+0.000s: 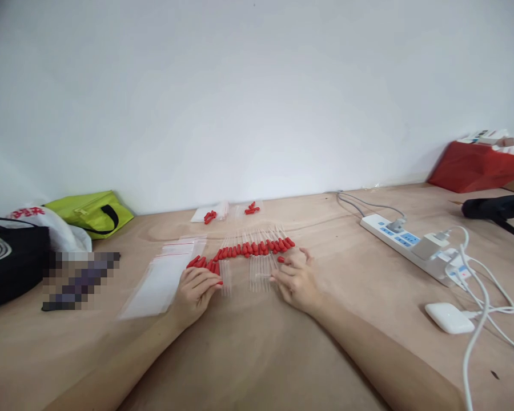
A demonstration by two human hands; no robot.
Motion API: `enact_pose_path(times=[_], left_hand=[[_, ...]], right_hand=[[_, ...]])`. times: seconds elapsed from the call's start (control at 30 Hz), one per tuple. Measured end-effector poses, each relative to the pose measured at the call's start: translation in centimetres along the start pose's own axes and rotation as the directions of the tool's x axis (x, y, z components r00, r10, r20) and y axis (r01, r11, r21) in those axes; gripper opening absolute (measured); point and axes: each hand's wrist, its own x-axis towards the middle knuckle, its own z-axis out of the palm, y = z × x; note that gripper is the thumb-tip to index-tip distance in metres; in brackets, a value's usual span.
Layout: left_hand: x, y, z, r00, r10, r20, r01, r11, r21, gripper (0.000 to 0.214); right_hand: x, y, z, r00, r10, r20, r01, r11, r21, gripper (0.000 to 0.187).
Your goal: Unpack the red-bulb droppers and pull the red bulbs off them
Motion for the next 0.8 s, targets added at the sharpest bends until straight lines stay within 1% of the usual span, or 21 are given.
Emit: enact_pose_path(times=[0.07, 0.13, 0.2, 0.27, 0.33, 0.4, 0.43, 0.53, 0.57, 0.6, 0.7, 0.8], left_hand=[[-0.4, -0.5, -0.1, 0.999, -0.035, -0.005, 0.035, 0.999, -0.038, 0.012], [-0.6, -0.8, 0.1, 0.997, -0.073, -0.026, 0.071, 0.994, -0.078, 0.016], [-0.6, -1.1, 0.2, 0.986, -0.148, -0.074, 0.143, 0.987, -0.067, 0.02], [-0.4, -1.6, 0.0, 0.96, -0.244, -0.135, 0.243, 0.97, -0.023, 0.023], [-0.2, -2.4, -0.4, 0.923, -0.338, -0.182, 0.347, 0.938, 0.019, 0.024], [-0.1, -3.4, -1.0, 0.881, -0.429, -0.199, 0.444, 0.895, 0.033, 0.024], [-0.1, -4.0, -1.3, 0.85, -0.485, -0.203, 0.5, 0.866, 0.024, 0.024], [-0.5, -5.8, -1.9, 0.741, -0.644, -0.192, 0.653, 0.757, -0.015, 0.032], [-0.6, -6.3, -1.9, 0.712, -0.679, -0.181, 0.688, 0.725, -0.015, 0.034], [-0.8, -6.8, -2.0, 0.692, -0.703, -0.163, 0.712, 0.702, -0.004, 0.035], [-1.1, -7.6, -1.9, 0.67, -0.734, -0.114, 0.741, 0.67, 0.041, 0.032], [-1.1, -7.6, -1.7, 0.676, -0.734, -0.063, 0.736, 0.675, 0.052, 0.031]], right_hand=[[0.1, 0.7, -0.1, 0.994, 0.106, -0.033, -0.106, 0.994, 0.001, 0.02], [0.3, 1.1, -0.1, 0.983, 0.18, -0.045, -0.18, 0.984, 0.0, 0.02], [0.4, 1.2, 0.2, 0.972, 0.229, -0.047, -0.23, 0.973, -0.016, 0.02], [0.5, 1.0, 0.4, 0.967, 0.25, -0.048, -0.251, 0.967, -0.037, 0.022], [0.7, 0.6, 0.7, 0.969, 0.241, -0.043, -0.243, 0.969, -0.05, 0.022], [1.0, 0.0, 1.1, 0.978, 0.208, -0.028, -0.209, 0.977, -0.052, 0.021], [1.2, -0.4, 1.4, 0.982, 0.186, -0.018, -0.186, 0.981, -0.053, 0.021], [2.2, -1.9, 2.3, 0.992, 0.118, 0.033, -0.116, 0.991, -0.066, 0.022], [2.5, -2.6, 2.7, 0.992, 0.104, 0.066, -0.099, 0.992, -0.078, 0.023], [2.9, -3.2, 3.0, 0.99, 0.1, 0.102, -0.091, 0.992, -0.092, 0.023], [3.8, -4.9, 3.9, 0.971, 0.113, 0.21, -0.085, 0.987, -0.135, 0.019], [4.3, -6.1, 4.4, 0.95, 0.133, 0.284, -0.096, 0.985, -0.14, 0.017]])
